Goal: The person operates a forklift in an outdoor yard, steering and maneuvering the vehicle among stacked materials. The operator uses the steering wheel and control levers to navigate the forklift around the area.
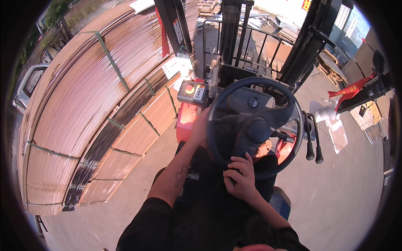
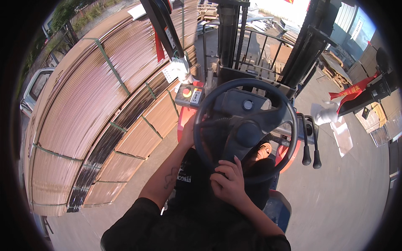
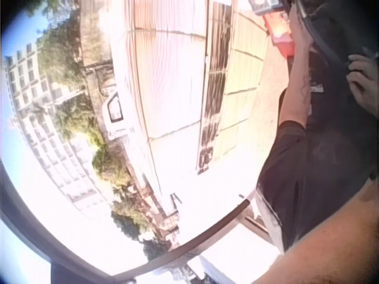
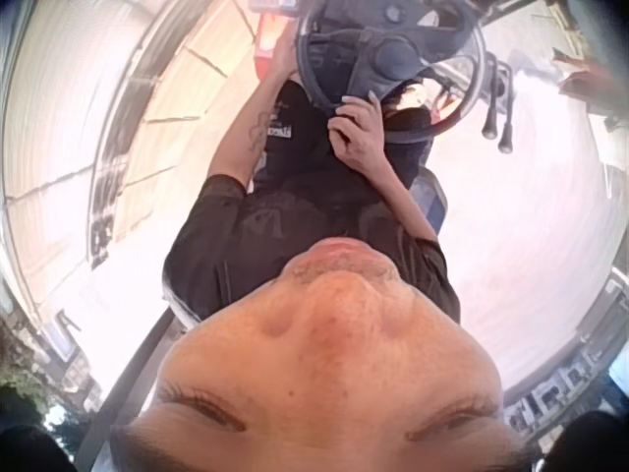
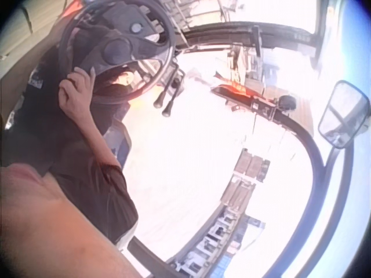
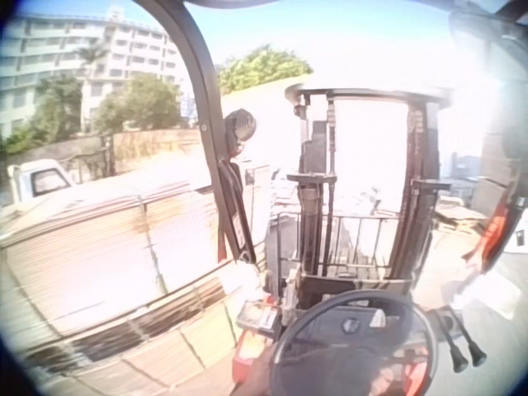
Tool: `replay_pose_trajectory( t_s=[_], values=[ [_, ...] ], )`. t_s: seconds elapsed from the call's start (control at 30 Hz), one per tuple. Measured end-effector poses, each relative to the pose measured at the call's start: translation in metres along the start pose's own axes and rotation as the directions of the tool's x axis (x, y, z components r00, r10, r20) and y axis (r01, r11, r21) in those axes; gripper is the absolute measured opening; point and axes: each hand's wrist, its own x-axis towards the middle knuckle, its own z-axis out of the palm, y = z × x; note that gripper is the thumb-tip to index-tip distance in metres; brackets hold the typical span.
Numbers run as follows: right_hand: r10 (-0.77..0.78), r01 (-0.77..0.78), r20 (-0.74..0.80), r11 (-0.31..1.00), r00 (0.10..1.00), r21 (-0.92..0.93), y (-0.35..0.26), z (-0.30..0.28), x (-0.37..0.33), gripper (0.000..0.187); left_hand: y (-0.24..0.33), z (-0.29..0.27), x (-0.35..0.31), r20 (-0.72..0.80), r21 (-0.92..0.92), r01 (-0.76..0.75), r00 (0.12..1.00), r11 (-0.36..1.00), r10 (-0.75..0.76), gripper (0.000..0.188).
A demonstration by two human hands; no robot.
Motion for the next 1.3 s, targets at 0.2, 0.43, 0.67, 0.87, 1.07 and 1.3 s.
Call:
replay_pose_trajectory(
  t_s=[0.2,0.43,0.67,0.87,1.07,1.3],
  values=[
    [-0.056,0.057,-0.027,0.997,0.998,0.047,-0.026,0.026,-0.039,0.022,-0.043,-0.016,-0.061,0.055,0.066,-0.106,0.993,0.992,0.102,0.058],
    [-0.068,0.067,0.009,0.996,0.998,0.054,-0.125,0.074,-0.061,0.022,-0.042,-0.112,-0.133,0.059,0.122,-0.033,0.998,0.992,0.026,0.061],
    [-0.116,0.116,0.038,0.993,0.993,0.005,-0.021,0.014,-0.067,0.023,-0.042,-0.005,-0.082,-0.069,-0.083,0.105,0.991,0.991,-0.111,0.048],
    [-0.069,0.078,0.095,0.993,0.993,-0.089,0.052,0.043,-0.097,0.022,-0.115,0.015,-0.067,-0.070,-0.071,0.012,0.997,0.997,-0.017,0.032],
    [0.015,-0.023,-0.038,0.976,0.999,-0.218,0.111,0.105,-0.111,0.025,-0.209,-0.024,-0.037,-0.043,-0.072,0.045,0.998,0.996,-0.048,0.029],
    [0.208,-0.287,-0.302,0.925,0.931,-0.249,0.052,0.025,-0.129,0.025,-0.157,-0.048,-0.122,-0.092,-0.109,0.029,0.995,0.994,-0.039,0.031]
  ],
)
